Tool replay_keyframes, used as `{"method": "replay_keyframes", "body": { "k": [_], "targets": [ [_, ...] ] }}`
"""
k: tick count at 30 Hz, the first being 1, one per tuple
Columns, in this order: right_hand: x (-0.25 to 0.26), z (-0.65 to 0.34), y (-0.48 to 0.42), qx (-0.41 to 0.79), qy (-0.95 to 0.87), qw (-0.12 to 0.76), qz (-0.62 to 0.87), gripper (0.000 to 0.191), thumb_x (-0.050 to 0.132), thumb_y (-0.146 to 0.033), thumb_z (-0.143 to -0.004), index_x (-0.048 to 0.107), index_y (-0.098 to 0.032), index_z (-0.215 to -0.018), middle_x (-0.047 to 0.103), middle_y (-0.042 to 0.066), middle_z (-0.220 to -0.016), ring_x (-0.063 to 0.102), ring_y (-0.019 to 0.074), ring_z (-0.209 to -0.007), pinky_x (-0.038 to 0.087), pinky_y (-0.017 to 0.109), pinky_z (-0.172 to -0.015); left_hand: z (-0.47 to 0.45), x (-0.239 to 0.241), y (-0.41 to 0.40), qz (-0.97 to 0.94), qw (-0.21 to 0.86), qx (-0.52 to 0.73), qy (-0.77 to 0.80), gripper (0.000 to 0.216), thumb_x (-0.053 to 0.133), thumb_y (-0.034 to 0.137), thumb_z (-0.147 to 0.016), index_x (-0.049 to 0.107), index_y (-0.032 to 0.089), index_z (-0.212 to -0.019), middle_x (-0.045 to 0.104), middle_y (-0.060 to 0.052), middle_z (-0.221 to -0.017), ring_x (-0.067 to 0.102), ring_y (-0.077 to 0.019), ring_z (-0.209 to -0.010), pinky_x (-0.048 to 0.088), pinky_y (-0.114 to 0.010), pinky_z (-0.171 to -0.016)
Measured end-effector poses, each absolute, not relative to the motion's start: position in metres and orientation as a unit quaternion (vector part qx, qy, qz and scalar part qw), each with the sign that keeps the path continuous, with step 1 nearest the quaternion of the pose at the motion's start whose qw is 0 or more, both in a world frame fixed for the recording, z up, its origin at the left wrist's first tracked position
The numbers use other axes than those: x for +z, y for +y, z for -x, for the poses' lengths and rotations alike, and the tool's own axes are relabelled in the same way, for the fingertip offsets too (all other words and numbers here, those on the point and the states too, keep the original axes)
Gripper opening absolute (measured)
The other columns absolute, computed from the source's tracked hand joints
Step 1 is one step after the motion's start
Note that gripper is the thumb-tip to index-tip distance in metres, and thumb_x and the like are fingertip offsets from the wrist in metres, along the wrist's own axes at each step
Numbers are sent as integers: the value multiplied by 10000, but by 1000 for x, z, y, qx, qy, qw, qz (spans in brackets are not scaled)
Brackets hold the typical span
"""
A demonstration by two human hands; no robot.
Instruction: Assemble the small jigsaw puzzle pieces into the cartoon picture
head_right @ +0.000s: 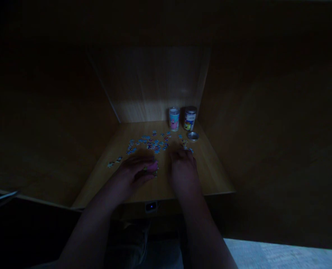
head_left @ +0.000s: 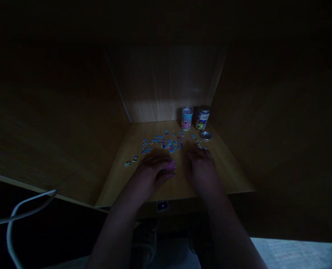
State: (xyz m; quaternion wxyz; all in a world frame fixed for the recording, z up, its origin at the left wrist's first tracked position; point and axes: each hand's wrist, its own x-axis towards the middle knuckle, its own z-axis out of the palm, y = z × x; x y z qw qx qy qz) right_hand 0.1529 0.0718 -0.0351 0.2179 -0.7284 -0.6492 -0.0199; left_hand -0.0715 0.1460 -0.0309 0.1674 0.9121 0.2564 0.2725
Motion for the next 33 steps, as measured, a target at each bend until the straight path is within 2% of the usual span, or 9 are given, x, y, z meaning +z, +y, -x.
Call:
{"method": "replay_keyframes", "body": {
  "k": [12, 16, 20, 25, 29, 33],
  "targets": [
    [-35, -150, 71, -15, -646, 228, 728, 347, 571, -172, -1031, 767, -159, -1317, 725, 168, -1330, 566, 354, -1299, 438, 483, -1184, 72, -30, 145, -917, 152, 272, 248, 294, 845, 282, -1007, 752, 288, -1285, 799, -44, -1345, 730, -286, -1273, 590, -525, -1121],
    [-37, -149, 72, -14, -674, 246, 696, 341, 565, -208, -1047, 750, -169, -1330, 725, 164, -1374, 567, 351, -1361, 431, 490, -1217, 72, -25, 141, -918, 129, 262, 267, 360, 816, 302, -1023, 715, 279, -1368, 751, -69, -1460, 681, -313, -1374, 545, -571, -1203],
    [-42, -148, 72, -15, -692, 258, 674, 393, 547, -248, -1078, 705, -183, -1432, 691, 150, -1511, 520, 345, -1490, 375, 522, -1294, 71, -26, 140, -918, 87, 248, 298, 474, 691, 368, -1103, 616, 254, -1557, 629, -113, -1638, 572, -328, -1532, 454, -599, -1301],
    [-44, -146, 72, -7, -705, 257, 660, 482, 507, -354, -1136, 615, -196, -1579, 574, 122, -1689, 352, 336, -1668, 268, 586, -1367, 68, -40, 145, -905, 55, 217, 361, 618, 563, 504, -1151, 497, 204, -1687, 431, -157, -1788, 359, -370, -1686, 307, -659, -1375],
    [-45, -143, 75, 4, -715, 250, 653, 507, 493, -402, -1156, 573, -241, -1630, 488, 82, -1763, 264, 321, -1720, 195, 628, -1391, 65, -51, 149, -893, 56, 215, 391, 616, 522, 536, -1155, 478, 275, -1711, 427, -112, -1799, 302, -379, -1709, 238, -689, -1386],
    [-45, -141, 77, -2, -716, 250, 652, 534, 475, -422, -1165, 560, -200, -1644, 466, 97, -1775, 229, 321, -1733, 161, 622, -1407, 65, -52, 151, -892, 54, 212, 395, 603, 526, 540, -1152, 528, 245, -1677, 446, -133, -1785, 323, -393, -1697, 244, -706, -1376]
  ]
}}
